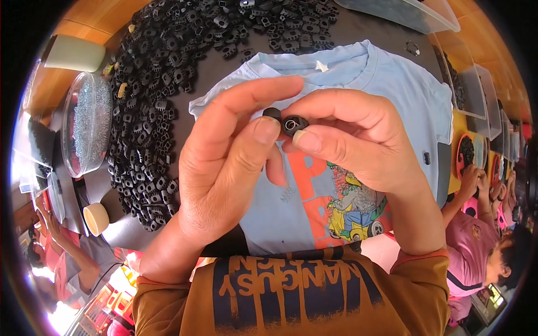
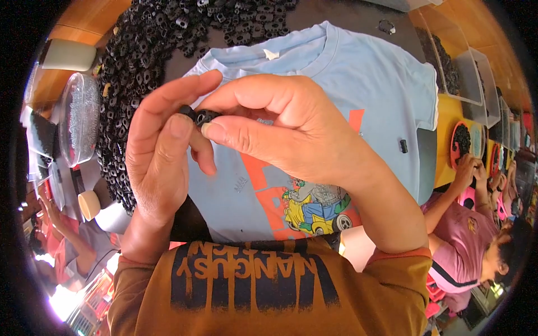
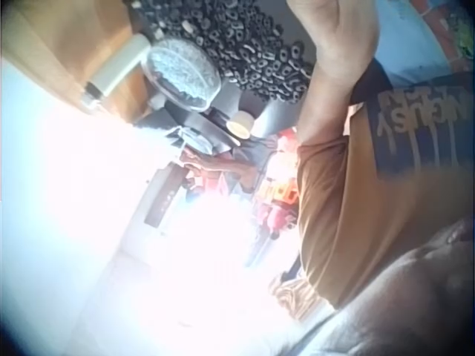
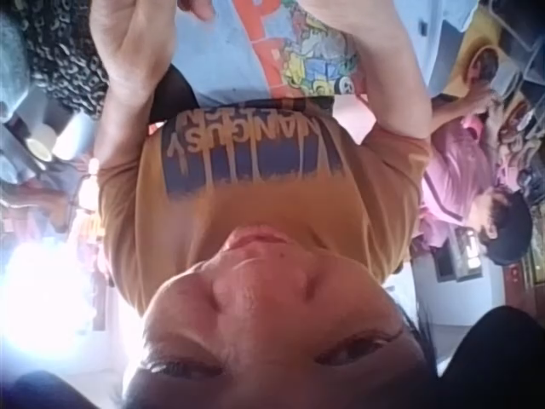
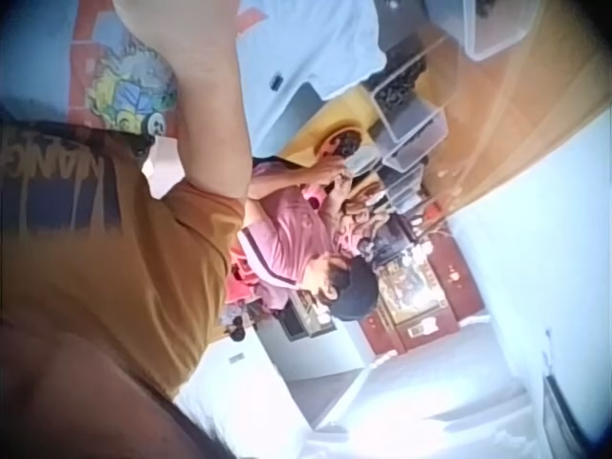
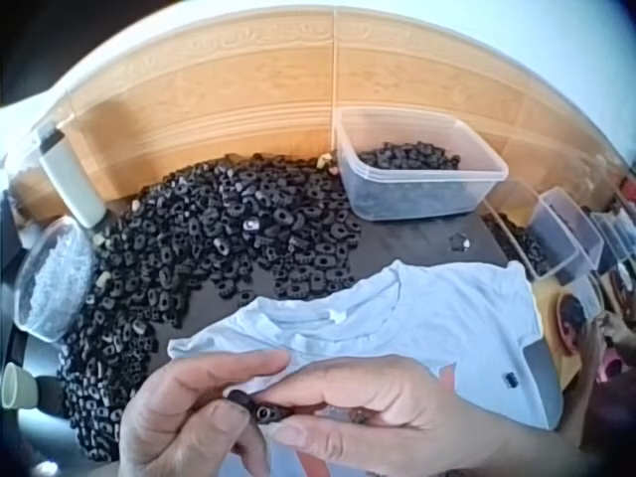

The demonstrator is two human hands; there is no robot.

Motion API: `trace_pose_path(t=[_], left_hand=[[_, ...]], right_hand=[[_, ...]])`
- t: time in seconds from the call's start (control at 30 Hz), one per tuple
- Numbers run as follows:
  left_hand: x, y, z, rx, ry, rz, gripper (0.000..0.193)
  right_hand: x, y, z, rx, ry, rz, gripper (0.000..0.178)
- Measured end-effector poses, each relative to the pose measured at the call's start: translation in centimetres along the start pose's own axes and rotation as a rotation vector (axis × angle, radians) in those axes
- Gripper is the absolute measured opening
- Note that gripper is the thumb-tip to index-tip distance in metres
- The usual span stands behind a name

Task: Assembling small plastic housings with metal rings or springs on a workshop table.

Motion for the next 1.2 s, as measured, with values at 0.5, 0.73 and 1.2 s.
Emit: trace_pose_path(t=[0.5, 0.73, 1.2], left_hand=[[0.2, -1.6, -0.1, -0.014, -0.081, -0.103, 0.019], [0.3, -1.6, -0.2, -0.027, -0.064, -0.142, 0.018], [1.3, -0.8, -0.1, 0.012, 0.095, 0.473, 0.018]], right_hand=[[-0.5, -0.3, -0.1, 0.016, -0.012, -0.116, 0.022], [-0.7, -0.4, -0.2, 0.029, -0.001, -0.155, 0.02], [-1.3, -0.1, -0.2, 0.0, -0.071, -0.469, 0.014]])
Point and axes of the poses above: each hand's wrist, its own z-axis towards the middle knuckle, its own y-axis out of the palm, x = y × z, the point moved 6 cm from there along z, towards the middle knuckle, and after that the axes turned 8 degrees about -x, right-handed, at the moved point
